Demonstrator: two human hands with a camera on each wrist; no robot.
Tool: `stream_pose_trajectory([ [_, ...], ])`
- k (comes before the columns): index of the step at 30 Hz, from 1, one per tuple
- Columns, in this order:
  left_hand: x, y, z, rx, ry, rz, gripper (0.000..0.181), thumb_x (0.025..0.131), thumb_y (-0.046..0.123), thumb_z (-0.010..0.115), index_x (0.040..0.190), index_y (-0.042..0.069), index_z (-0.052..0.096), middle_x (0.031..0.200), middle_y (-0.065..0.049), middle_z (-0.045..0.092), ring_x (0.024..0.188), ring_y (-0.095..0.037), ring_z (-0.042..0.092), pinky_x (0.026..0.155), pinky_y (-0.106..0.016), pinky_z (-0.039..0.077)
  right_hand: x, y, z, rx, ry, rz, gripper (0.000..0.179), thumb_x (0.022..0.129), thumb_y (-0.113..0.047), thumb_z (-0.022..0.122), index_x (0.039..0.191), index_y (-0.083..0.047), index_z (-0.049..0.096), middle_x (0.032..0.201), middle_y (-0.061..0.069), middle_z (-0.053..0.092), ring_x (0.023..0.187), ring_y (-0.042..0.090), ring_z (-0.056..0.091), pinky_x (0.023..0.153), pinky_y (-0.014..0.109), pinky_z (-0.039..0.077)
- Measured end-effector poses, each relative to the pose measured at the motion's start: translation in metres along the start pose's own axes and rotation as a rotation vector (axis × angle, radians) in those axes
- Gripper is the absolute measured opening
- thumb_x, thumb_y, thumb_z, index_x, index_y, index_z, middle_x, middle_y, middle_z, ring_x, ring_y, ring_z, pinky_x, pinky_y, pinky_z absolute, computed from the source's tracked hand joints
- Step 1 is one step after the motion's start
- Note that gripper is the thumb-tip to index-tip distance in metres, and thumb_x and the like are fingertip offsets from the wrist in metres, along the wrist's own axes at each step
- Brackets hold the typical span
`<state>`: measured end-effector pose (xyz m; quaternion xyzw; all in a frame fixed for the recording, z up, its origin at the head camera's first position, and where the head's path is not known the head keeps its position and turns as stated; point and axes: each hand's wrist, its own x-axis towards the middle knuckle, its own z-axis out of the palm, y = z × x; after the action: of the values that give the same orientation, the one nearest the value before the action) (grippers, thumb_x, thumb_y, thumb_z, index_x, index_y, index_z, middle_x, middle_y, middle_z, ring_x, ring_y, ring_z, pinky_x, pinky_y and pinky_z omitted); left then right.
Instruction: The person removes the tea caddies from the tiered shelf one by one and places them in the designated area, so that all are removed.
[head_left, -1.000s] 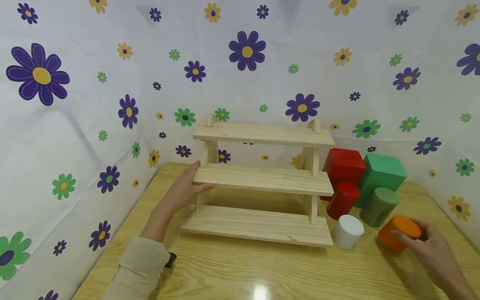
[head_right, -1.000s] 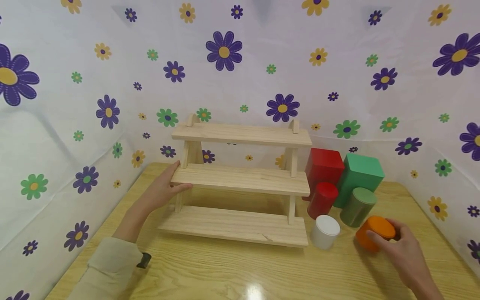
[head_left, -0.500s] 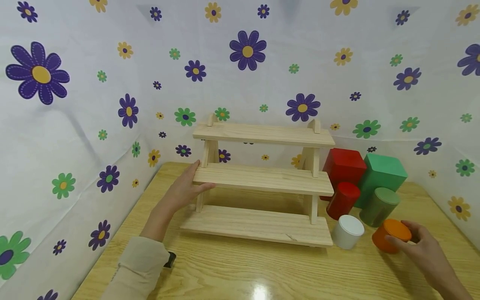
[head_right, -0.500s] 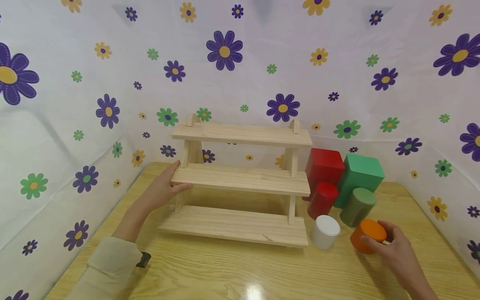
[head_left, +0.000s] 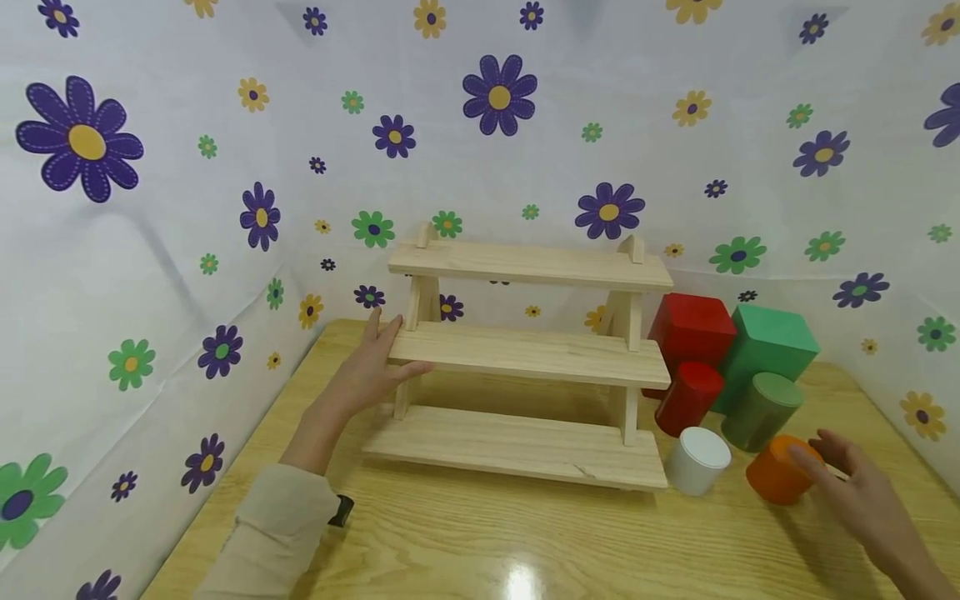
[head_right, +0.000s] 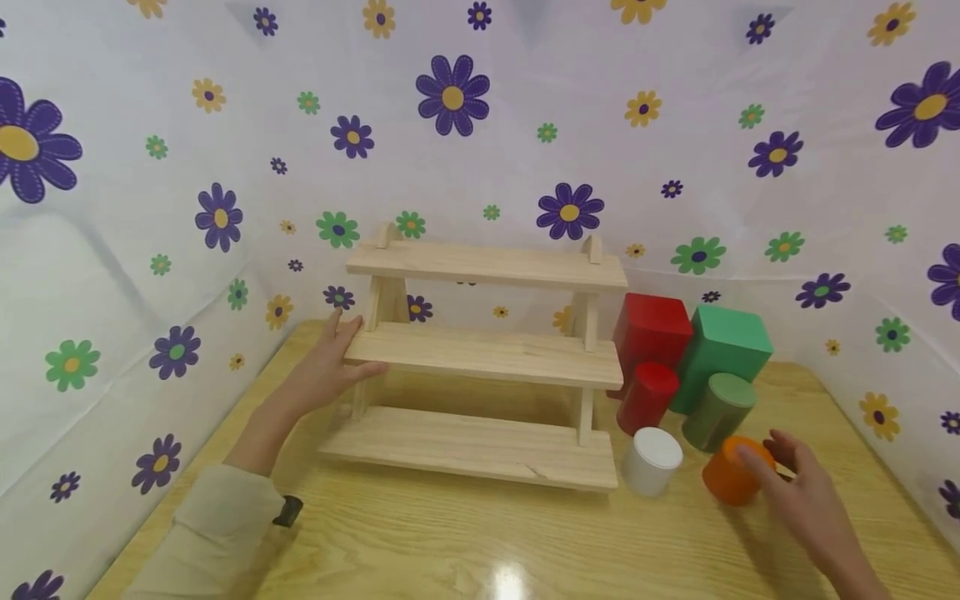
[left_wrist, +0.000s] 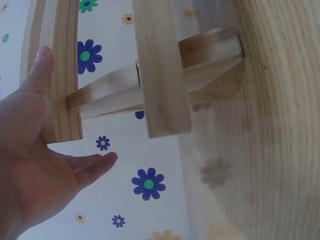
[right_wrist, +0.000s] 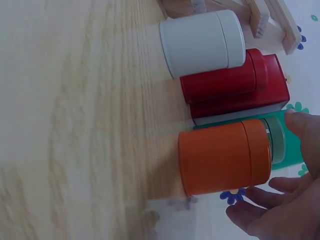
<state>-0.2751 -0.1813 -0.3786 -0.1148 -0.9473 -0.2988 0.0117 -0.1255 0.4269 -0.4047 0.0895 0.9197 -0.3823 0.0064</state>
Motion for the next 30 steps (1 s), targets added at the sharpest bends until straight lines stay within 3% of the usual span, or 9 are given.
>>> stream_pose_trajectory([
  [1,0.0,0.001,-0.001,0.004,0.01,0.009,0.117,0.085,0.078,0.063,0.167,0.011,0.014,0.171,-0.018,-0.013,0.148,-0.054,0.024,0.11,-0.069,0.036,0.001,0.0,-0.001,-0.009,0.005,-0.023,0.085,0.112,-0.045,0.038,0.156,0.017,0.0,0.153,0.05,0.017,0.133,0.068,0.025,0.099,0.06,0.047],
  [2,0.0,0.002,-0.003,0.016,0.022,0.022,0.116,0.086,0.077,0.063,0.167,0.01,0.016,0.171,-0.018,-0.012,0.149,-0.053,0.024,0.111,-0.068,0.036,0.002,0.0,-0.003,-0.025,0.01,-0.049,0.082,0.113,-0.043,0.035,0.156,0.016,-0.001,0.153,0.05,0.016,0.132,0.069,0.024,0.101,0.062,0.046],
  [4,0.0,0.004,-0.006,0.04,0.046,0.049,0.113,0.087,0.074,0.065,0.166,0.008,0.018,0.172,-0.019,-0.007,0.151,-0.05,0.021,0.112,-0.067,0.035,0.004,0.0,-0.005,-0.062,0.007,-0.09,0.078,0.114,-0.041,0.03,0.157,0.015,-0.003,0.154,0.05,0.012,0.129,0.073,0.023,0.094,0.081,0.032],
  [7,-0.001,0.004,-0.013,0.095,0.076,0.09,0.103,0.094,0.066,0.063,0.164,0.003,0.021,0.171,-0.022,0.004,0.154,-0.047,0.014,0.118,-0.065,0.027,0.007,0.002,-0.007,-0.133,0.002,-0.147,0.072,0.115,-0.038,0.024,0.157,0.013,-0.004,0.154,0.05,0.008,0.122,0.076,0.027,0.089,0.084,0.032],
  [10,-0.003,0.0,-0.022,0.167,0.105,0.123,0.09,0.103,0.055,0.056,0.162,-0.003,0.021,0.169,-0.026,0.011,0.155,-0.047,0.007,0.121,-0.065,0.017,0.01,0.004,-0.01,-0.165,0.001,-0.221,0.069,0.115,-0.033,0.023,0.158,0.012,-0.005,0.155,0.05,0.001,0.126,0.078,0.02,0.094,0.087,0.023],
  [14,-0.012,-0.004,-0.038,0.254,0.136,0.141,0.083,0.108,0.051,0.048,0.162,-0.005,0.02,0.169,-0.027,0.011,0.155,-0.048,0.001,0.122,-0.066,0.011,0.013,0.007,-0.013,-0.192,0.045,-0.342,0.067,0.115,-0.026,0.028,0.157,0.014,-0.003,0.155,0.05,-0.003,0.139,0.072,-0.004,0.107,0.083,-0.004],
  [16,-0.018,-0.004,-0.047,0.277,0.146,0.138,0.083,0.108,0.052,0.047,0.162,-0.004,0.019,0.17,-0.025,0.009,0.155,-0.047,-0.001,0.121,-0.069,0.01,0.014,0.008,-0.014,-0.228,0.077,-0.386,0.066,0.114,-0.024,0.031,0.157,0.015,0.0,0.155,0.05,0.0,0.142,0.068,-0.007,0.11,0.078,-0.009],
  [22,-0.036,-0.003,-0.072,0.305,0.187,0.155,0.087,0.105,0.052,0.054,0.164,0.001,0.016,0.171,-0.021,0.004,0.156,-0.043,-0.004,0.118,-0.073,0.012,0.012,0.006,-0.023,-0.332,0.111,-0.416,0.071,0.113,-0.026,0.038,0.158,0.013,-0.001,0.159,0.044,-0.003,0.148,0.057,-0.015,0.114,0.071,-0.015],
  [30,-0.053,-0.01,-0.084,0.38,0.165,0.168,0.096,0.102,0.061,0.053,0.166,0.004,0.011,0.171,-0.02,0.001,0.156,-0.041,-0.007,0.12,-0.07,0.01,0.014,0.006,-0.032,-0.45,0.164,-0.463,0.077,0.111,-0.031,0.045,0.159,0.011,0.001,0.163,0.037,-0.006,0.15,0.05,-0.019,0.116,0.064,-0.019],
])
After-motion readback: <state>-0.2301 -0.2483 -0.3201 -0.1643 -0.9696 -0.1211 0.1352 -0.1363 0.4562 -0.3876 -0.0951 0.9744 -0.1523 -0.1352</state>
